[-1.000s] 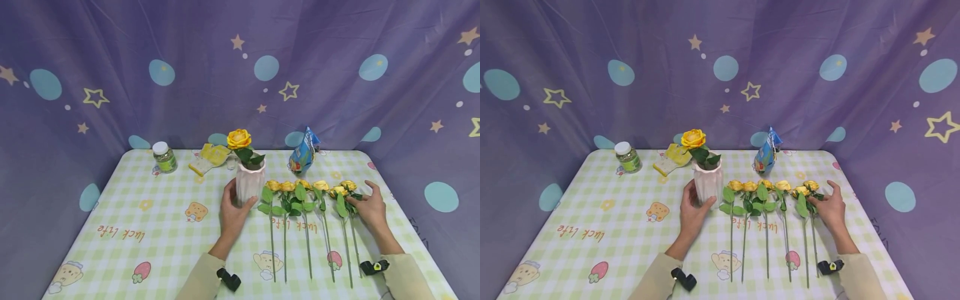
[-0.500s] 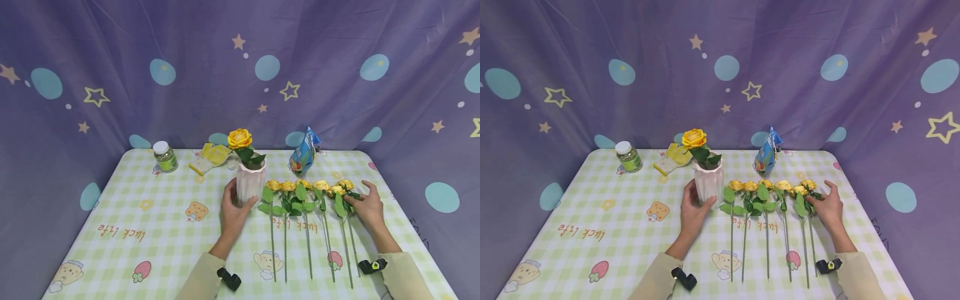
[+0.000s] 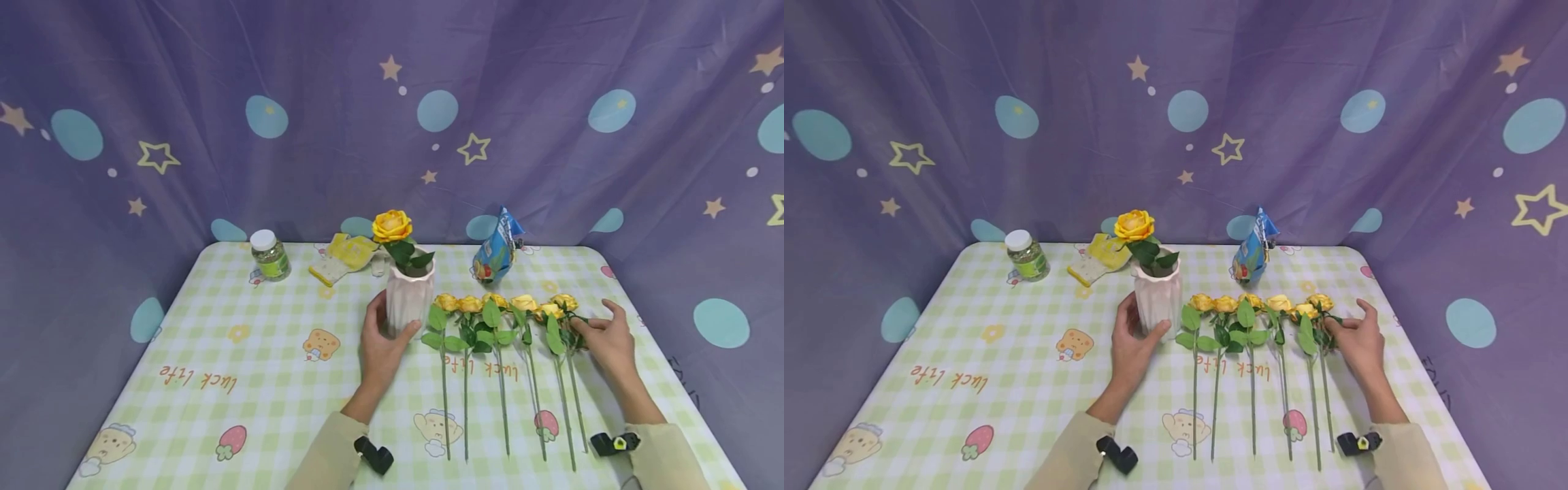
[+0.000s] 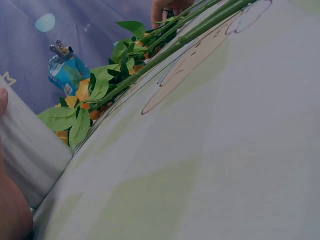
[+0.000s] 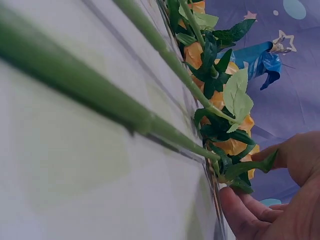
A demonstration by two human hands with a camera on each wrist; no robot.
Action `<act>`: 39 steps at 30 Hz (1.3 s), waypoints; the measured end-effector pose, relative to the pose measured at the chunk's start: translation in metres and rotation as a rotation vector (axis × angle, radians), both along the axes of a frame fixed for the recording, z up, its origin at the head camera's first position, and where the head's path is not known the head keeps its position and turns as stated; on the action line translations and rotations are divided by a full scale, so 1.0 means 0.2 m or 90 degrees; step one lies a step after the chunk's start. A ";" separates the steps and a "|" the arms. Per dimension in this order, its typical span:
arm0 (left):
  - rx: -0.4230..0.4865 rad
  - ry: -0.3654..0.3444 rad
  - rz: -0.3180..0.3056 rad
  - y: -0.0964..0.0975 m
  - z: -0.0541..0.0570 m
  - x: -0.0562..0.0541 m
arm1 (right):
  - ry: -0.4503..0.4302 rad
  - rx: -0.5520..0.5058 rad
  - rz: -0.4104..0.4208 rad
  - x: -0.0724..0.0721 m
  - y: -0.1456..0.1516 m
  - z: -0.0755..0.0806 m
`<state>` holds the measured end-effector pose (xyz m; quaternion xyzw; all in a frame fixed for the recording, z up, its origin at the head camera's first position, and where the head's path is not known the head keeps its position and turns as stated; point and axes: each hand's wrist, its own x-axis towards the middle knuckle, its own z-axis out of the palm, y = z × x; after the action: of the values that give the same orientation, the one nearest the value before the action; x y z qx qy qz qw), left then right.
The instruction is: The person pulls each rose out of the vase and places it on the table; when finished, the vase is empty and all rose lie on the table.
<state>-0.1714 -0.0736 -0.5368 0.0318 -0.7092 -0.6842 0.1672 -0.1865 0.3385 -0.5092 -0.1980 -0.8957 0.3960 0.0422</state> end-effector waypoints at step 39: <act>0.012 -0.008 0.006 0.01 0.01 0.00 | 0.429 -0.156 -0.023 0.07 -0.30 0.26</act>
<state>-0.1708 -0.0710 -0.5352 0.0409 -0.7036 -0.6899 0.1656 -0.1734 0.2782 -0.4575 -0.0759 -0.7737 0.5425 0.3182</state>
